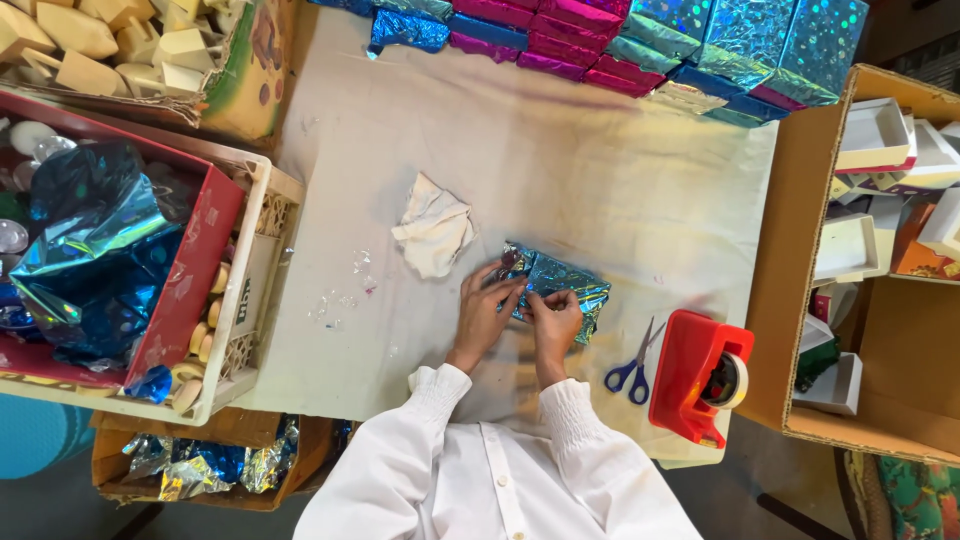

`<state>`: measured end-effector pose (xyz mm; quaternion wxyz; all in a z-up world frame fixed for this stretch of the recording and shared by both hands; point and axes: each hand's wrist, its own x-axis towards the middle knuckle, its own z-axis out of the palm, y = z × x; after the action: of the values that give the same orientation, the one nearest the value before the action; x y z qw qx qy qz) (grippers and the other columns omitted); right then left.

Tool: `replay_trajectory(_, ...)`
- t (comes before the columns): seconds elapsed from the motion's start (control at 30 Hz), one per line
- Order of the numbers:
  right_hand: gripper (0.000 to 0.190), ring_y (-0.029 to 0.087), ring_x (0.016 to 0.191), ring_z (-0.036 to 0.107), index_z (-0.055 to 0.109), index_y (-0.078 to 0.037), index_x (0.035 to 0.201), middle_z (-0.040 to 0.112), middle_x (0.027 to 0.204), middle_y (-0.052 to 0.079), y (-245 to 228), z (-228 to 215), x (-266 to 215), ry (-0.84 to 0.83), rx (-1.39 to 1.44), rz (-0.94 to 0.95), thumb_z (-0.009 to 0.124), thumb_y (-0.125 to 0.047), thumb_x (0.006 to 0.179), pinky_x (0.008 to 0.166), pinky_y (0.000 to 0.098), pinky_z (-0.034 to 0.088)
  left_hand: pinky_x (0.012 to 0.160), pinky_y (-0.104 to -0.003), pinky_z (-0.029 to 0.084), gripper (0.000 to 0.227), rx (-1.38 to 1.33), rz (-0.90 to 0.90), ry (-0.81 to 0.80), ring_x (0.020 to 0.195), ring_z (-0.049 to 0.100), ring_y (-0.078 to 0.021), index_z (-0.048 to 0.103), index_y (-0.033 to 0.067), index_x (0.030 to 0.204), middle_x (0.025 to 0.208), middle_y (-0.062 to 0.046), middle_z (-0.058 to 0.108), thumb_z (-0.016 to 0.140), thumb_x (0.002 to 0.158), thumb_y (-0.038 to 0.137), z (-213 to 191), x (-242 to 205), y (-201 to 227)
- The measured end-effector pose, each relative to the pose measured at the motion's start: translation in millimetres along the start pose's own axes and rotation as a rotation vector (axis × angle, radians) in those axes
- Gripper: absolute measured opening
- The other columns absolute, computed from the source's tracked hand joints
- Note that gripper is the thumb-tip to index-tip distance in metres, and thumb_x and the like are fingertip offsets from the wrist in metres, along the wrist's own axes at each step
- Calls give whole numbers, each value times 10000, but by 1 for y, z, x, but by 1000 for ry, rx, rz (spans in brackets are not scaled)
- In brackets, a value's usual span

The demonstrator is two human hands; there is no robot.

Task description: The person wraps a small rectangular box with shiny blue foil paper. They fold the paper around the box, smooth the edges, and secure the wrapping with clear tape. The wrapped box is then placed on a stack of other wrapped boxes.

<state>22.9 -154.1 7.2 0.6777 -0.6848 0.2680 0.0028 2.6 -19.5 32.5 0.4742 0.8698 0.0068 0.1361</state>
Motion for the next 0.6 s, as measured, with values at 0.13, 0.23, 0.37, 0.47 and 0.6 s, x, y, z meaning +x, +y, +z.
replay_trajectory(0.13, 322, 190, 556, 696, 481, -6, 762, 634, 690, 85, -3, -2, -1, -19, -54, -1, 794, -9, 837, 468, 285, 575, 1112, -438, 346, 253, -2, 3, -4, 1331, 535, -261, 796, 137, 1151, 1175, -11, 770, 650, 1002, 281, -1, 0, 0)
replay_trajectory(0.23, 315, 175, 551, 697, 489, -29, 761, 632, 680, 73, -1, -6, 3, -56, -30, 31, 793, -25, 843, 469, 273, 565, 1110, -441, 338, 254, 13, 16, -12, 1337, 532, -262, 796, 136, 1151, 1176, -6, 771, 645, 1007, 281, -1, 0, 0)
replay_trajectory(0.37, 320, 148, 552, 665, 503, -68, 770, 673, 703, 63, 13, -27, 19, -59, 136, 113, 810, -40, 857, 466, 233, 515, 1118, -439, 330, 249, 24, 37, -2, 1341, 527, -261, 800, 147, 1143, 1174, 5, 774, 644, 1007, 287, 3, 0, -6)
replay_trajectory(0.47, 242, 94, 539, 604, 537, -134, 890, 664, 724, 9, 0, -39, -3, 121, 311, -3, 773, -81, 899, 414, 247, 465, 1124, -434, 324, 246, 7, 15, -7, 1347, 523, -254, 801, 158, 1144, 1179, 12, 774, 642, 1011, 291, 2, -2, -3)
replay_trajectory(0.6, 372, 213, 562, 601, 630, -167, 1379, 644, 689, 104, -22, -40, -39, -115, -653, -539, 671, -151, 1009, 500, 380, 461, 1124, -437, 317, 249, 13, 17, -23, 1357, 515, -251, 797, 157, 1149, 1192, 16, 771, 637, 1012, 290, 0, -2, -2)
